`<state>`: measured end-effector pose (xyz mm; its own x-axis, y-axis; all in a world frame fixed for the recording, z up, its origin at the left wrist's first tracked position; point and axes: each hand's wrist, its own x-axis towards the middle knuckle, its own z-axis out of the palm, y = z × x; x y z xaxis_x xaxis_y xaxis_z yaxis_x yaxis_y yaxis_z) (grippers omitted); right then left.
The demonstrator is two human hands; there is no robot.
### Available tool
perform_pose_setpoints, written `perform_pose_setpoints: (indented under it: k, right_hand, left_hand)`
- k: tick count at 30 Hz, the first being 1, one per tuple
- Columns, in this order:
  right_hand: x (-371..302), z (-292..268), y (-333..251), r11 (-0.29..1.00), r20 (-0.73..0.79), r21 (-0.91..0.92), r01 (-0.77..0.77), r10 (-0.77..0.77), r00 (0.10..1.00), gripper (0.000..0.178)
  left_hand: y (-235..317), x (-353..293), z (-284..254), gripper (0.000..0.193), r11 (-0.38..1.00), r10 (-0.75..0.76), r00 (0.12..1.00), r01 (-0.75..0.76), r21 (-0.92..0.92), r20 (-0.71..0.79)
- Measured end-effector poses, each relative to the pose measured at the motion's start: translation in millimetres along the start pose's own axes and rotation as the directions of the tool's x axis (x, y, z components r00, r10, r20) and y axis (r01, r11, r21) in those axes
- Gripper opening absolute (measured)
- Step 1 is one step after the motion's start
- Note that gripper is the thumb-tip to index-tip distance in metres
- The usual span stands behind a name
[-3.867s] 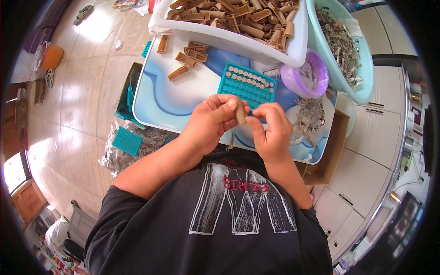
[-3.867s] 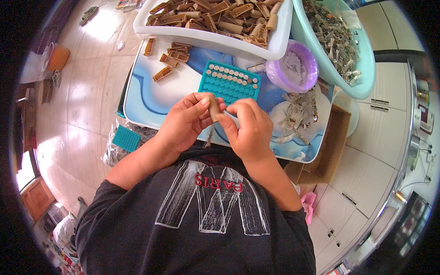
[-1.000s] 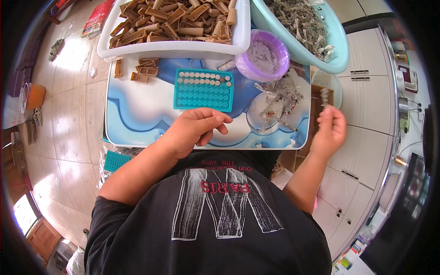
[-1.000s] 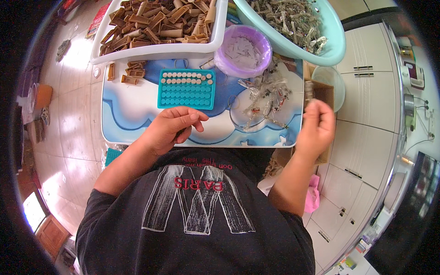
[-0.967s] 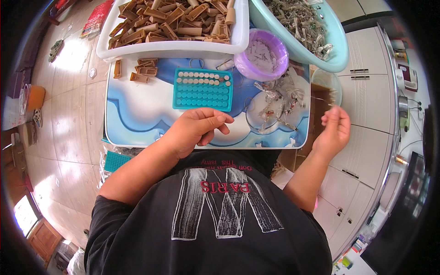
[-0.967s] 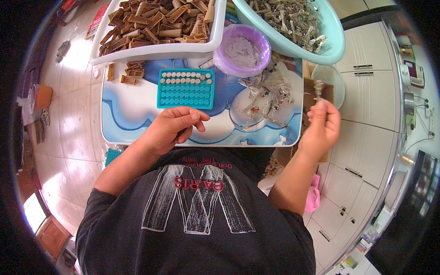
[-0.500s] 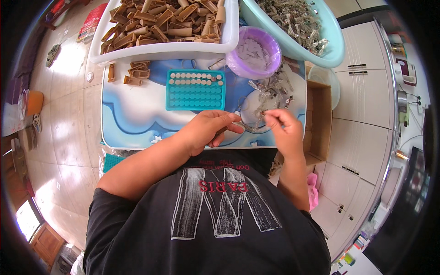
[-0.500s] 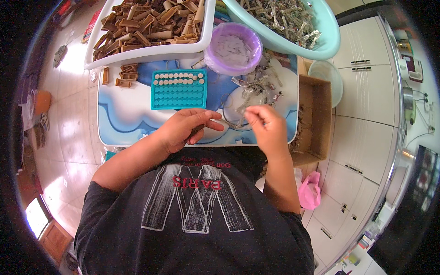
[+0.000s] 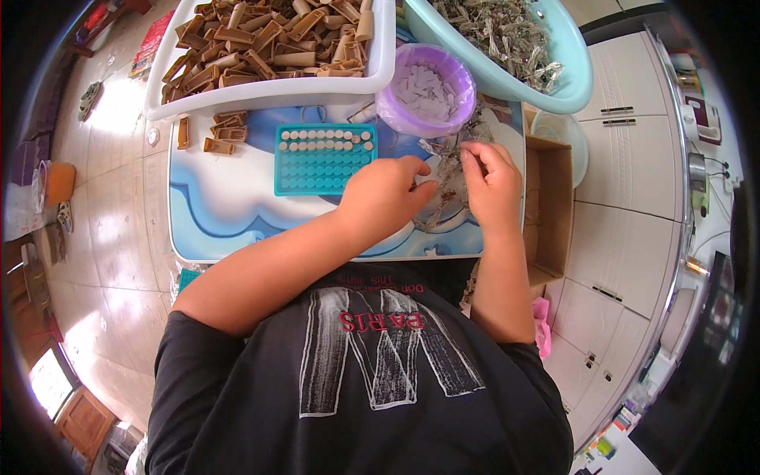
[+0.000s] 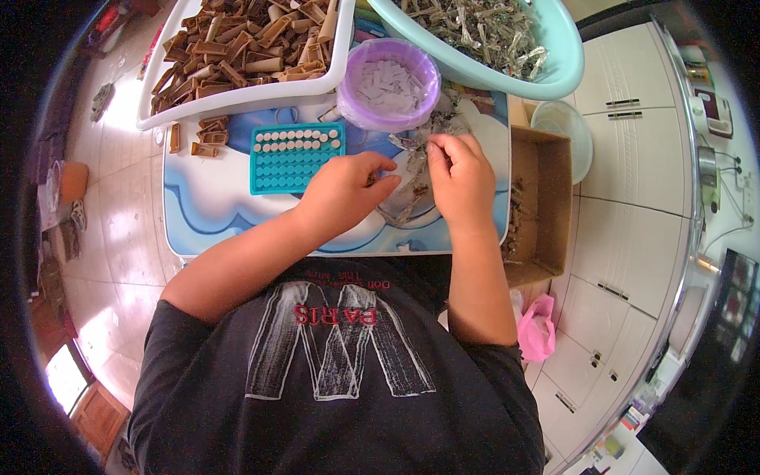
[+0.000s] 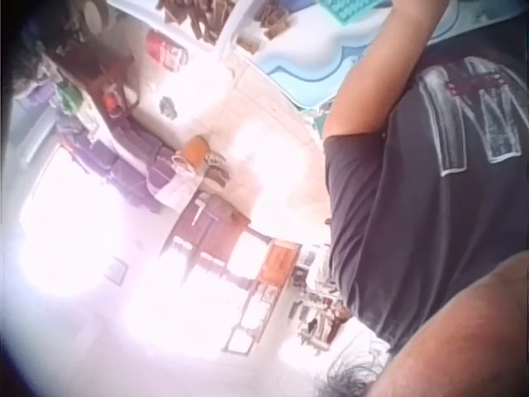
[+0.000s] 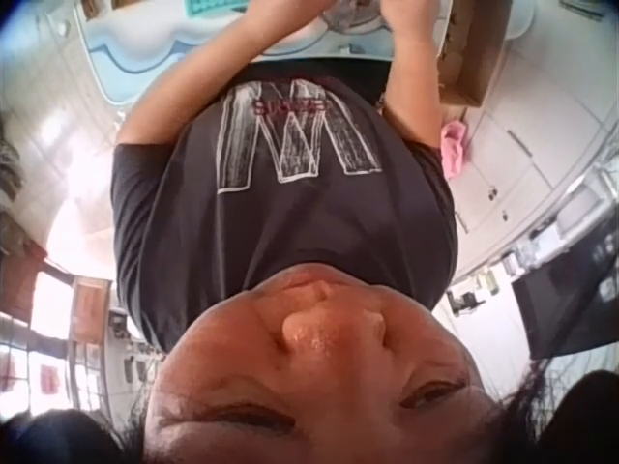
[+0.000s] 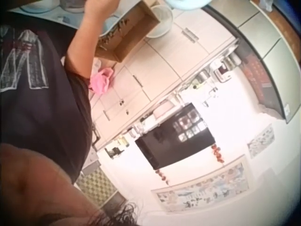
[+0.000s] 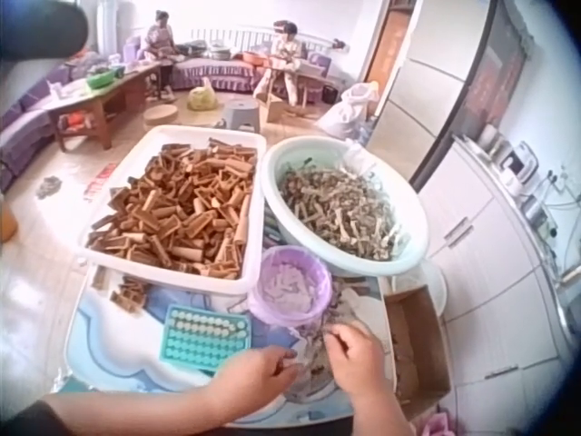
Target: The person assembles small metal components into cardboard tubes by hand, taking the components from plastic bins and inserting them into the tubes.
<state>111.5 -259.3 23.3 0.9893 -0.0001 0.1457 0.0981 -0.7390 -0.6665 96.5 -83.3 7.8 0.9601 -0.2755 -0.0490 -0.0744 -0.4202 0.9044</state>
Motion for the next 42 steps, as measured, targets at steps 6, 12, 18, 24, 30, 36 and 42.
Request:
perform_pose_setpoints:
  k: [6, 12, 18, 24, 30, 36, 42]
  right_hand:
    - [-3, 5, 8, 0.997, 0.095, -0.06, -0.054, 0.06, 0.994, 0.013]
    - [-8, 2, 18, 0.997, 0.07, -0.074, -0.037, 0.042, 0.997, 0.014]
    - [-12, -10, -11, 0.956, -0.066, 0.285, 0.063, -0.046, 0.997, 0.022]
    - [-13, -3, -26, 0.897, -0.027, 0.323, 0.302, -0.31, 0.95, 0.012]
    - [-22, 18, -43, 0.906, -0.06, 0.292, 0.307, -0.303, 0.951, 0.007]
    - [-27, 34, -60, 0.904, -0.094, 0.202, 0.376, -0.364, 0.927, 0.007]
    - [-32, 42, -72, 0.9, -0.076, 0.297, 0.321, -0.313, 0.947, 0.009]
  left_hand:
    - [7, 25, 15, 0.027, 0.955, -0.085, 0.996, 0.075, 0.286, 0.024]
    - [-4, 26, 20, 0.015, 0.996, 0.092, 0.984, -0.09, 0.019, -0.154]
    - [7, 16, -21, 0.014, 0.331, -0.253, 0.815, 0.58, -0.744, 0.522]
    - [0, -7, -34, 0.015, 0.154, -0.103, 0.73, 0.683, -0.715, 0.675]
    - [2, -28, -43, 0.017, 0.221, -0.246, 0.836, 0.541, -0.811, 0.491]
    - [-5, -44, -54, 0.023, 0.454, -0.307, 0.885, 0.46, -0.763, 0.351]
    - [-11, -54, -65, 0.026, 0.384, -0.279, 0.877, 0.476, -0.791, 0.392]
